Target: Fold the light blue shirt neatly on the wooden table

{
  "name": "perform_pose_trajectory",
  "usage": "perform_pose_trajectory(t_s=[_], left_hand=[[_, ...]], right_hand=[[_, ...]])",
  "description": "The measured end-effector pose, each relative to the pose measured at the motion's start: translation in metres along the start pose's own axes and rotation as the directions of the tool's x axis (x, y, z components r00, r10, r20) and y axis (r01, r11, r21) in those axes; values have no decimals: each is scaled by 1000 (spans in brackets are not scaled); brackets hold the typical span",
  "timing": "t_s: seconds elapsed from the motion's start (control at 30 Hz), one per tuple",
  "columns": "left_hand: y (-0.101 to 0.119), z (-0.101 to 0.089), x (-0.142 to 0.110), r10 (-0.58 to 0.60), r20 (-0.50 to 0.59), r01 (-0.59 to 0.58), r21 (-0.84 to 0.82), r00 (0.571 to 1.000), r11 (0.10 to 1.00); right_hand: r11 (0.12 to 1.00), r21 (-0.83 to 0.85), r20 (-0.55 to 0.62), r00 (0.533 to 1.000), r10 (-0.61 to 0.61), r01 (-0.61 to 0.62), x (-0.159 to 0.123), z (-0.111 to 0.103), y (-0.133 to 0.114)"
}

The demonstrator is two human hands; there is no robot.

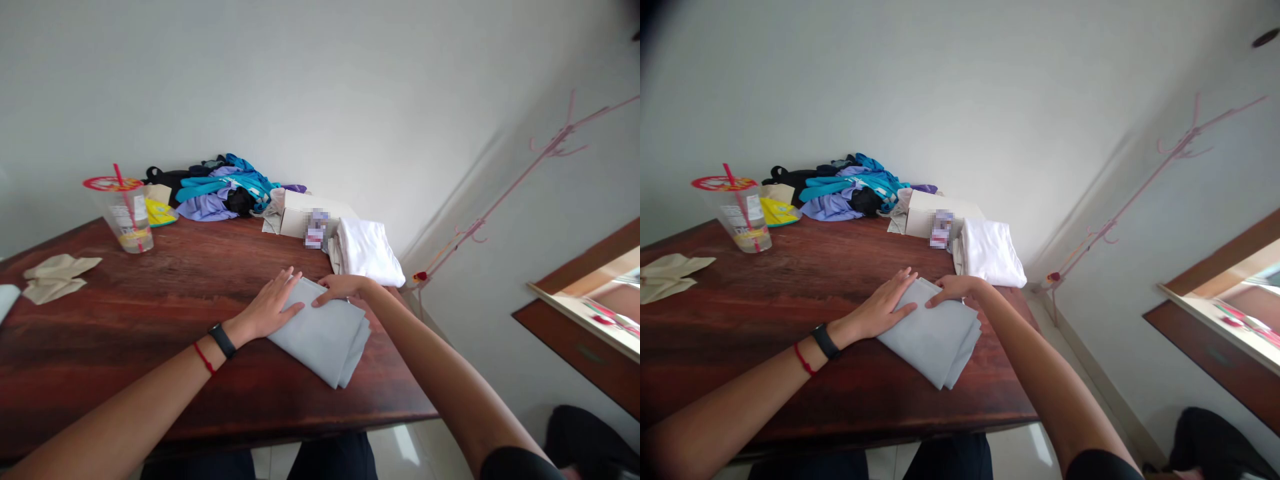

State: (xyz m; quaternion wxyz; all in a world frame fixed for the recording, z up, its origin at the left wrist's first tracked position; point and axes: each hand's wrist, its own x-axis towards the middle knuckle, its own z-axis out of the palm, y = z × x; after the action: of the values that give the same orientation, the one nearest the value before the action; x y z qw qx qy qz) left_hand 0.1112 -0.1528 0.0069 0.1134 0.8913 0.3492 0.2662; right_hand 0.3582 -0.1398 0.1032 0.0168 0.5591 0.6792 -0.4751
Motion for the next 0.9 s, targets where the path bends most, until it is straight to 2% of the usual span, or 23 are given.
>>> perform_pose_trajectory(t_s=[0.07, 0.17, 0.33, 0.43, 0.5, 0.57, 0.73, 0.8, 0.83, 0.9], left_hand=[[-1, 2, 1, -32, -17, 31, -36, 999, 999], [0, 1, 2, -84, -43, 80, -95, 996, 992], [4, -5, 4, -178, -106, 152, -217, 978, 964], [6, -6, 4, -226, -96, 193, -269, 969, 943], [5, -4, 4, -234, -76, 204, -278, 969, 938], [3, -1, 3, -225, -61, 202, -264, 972, 943], [1, 2, 3, -209, -36, 198, -208, 977, 958], [1, 1, 3, -207, -33, 197, -204, 978, 959], [2, 1, 3, -207, -32, 196, -204, 978, 959], [3, 0, 3, -208, -29, 197, -208, 978, 958]], right_hand=[[995, 78, 10, 998, -64, 63, -7, 4, 2], [982, 138, -37, 991, -128, 132, -21, 10, 7], [945, 273, -204, 971, -125, 179, -54, 4, 20], [905, 361, -361, 928, -88, 227, -73, -13, 29], [865, 420, -490, 871, -39, 275, -84, -29, 35], [816, 465, -608, 794, 13, 342, -92, -50, 39], [773, 409, -796, 603, 42, 486, -101, -121, 55], [783, 373, -852, 519, 76, 497, -96, -148, 68], [796, 364, -865, 491, 97, 484, -91, -157, 75], [858, 344, -877, 457, 150, 380, -76, -168, 91]])
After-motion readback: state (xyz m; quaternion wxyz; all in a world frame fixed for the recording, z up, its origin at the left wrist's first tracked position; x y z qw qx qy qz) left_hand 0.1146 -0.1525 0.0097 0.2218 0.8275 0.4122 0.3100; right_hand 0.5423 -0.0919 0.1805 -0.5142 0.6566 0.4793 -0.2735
